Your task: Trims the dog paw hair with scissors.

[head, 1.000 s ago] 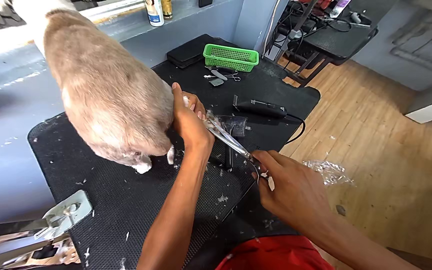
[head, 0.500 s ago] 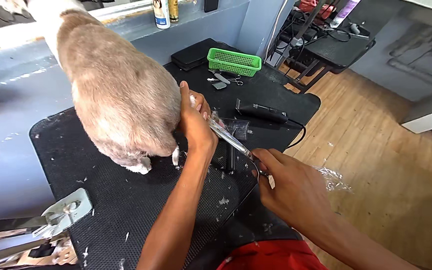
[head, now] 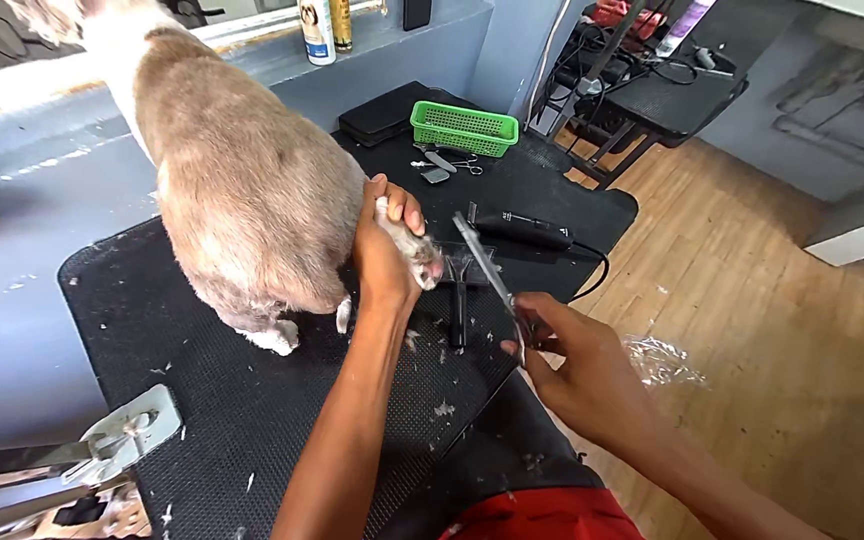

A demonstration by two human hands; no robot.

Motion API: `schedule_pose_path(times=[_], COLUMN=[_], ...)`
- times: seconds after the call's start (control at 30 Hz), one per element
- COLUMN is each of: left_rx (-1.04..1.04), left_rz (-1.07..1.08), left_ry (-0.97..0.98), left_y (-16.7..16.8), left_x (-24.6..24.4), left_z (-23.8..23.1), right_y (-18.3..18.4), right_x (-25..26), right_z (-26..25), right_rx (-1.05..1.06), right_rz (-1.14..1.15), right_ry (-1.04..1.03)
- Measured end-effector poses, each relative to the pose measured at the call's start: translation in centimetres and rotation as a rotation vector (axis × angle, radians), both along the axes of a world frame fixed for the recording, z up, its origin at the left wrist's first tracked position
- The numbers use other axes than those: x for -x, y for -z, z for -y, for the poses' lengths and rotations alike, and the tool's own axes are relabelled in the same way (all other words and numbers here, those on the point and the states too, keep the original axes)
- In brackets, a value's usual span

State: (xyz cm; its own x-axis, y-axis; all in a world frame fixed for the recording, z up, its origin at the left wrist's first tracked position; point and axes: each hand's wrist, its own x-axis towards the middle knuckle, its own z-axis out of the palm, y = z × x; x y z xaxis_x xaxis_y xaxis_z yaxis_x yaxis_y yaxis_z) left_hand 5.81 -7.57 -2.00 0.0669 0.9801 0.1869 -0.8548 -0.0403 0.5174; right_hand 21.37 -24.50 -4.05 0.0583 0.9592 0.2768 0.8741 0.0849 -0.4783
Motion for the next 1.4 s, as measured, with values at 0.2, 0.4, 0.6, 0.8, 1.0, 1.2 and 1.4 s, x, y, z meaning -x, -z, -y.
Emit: schedule_pose_path(times=[0.2,0.4,0.6,0.8,1.0,1.2,1.4], left_rx=[-0.243,-0.189,-0.274,-0.309,-0.324,-0.342,-0.329], left_rz=[0.282,0.547,0.557,0.53,0.499,0.49,0.47], left_ry=[0.174,0.364,0.45,0.438,0.392,0.433,0.535], left_y=[1.0,0.4,1.4,0.1,-0.2,0.1,0.6], left_x=[2.0,3.2,3.7,4.6,4.6,4.1,4.1], left_z=[-2.1,-1.9,-2.3,-2.4,-2.4,-2.3,-2.2], right_y=[0.2,-5.0,-9.7,-11.3,-11.8,-12.3,-12.1], right_x=[-5.2,-6.4,-2.9,-1.4,-2.8,-3.5,-4.5], right_z=[-3.1,-8.5,-13.6,-12.8,-10.5,-11.1,-11.0], right_rx=[-0.059,-0.237,-0.284,-0.169,-0.13,-0.234,-0.196], right_rz=[-0.092,0.446,0.71,0.754,0.685,0.698,0.722], right_ry=[-0.15,-0.505,-0.648,-0.867,-0.989,-0.757,-0.761])
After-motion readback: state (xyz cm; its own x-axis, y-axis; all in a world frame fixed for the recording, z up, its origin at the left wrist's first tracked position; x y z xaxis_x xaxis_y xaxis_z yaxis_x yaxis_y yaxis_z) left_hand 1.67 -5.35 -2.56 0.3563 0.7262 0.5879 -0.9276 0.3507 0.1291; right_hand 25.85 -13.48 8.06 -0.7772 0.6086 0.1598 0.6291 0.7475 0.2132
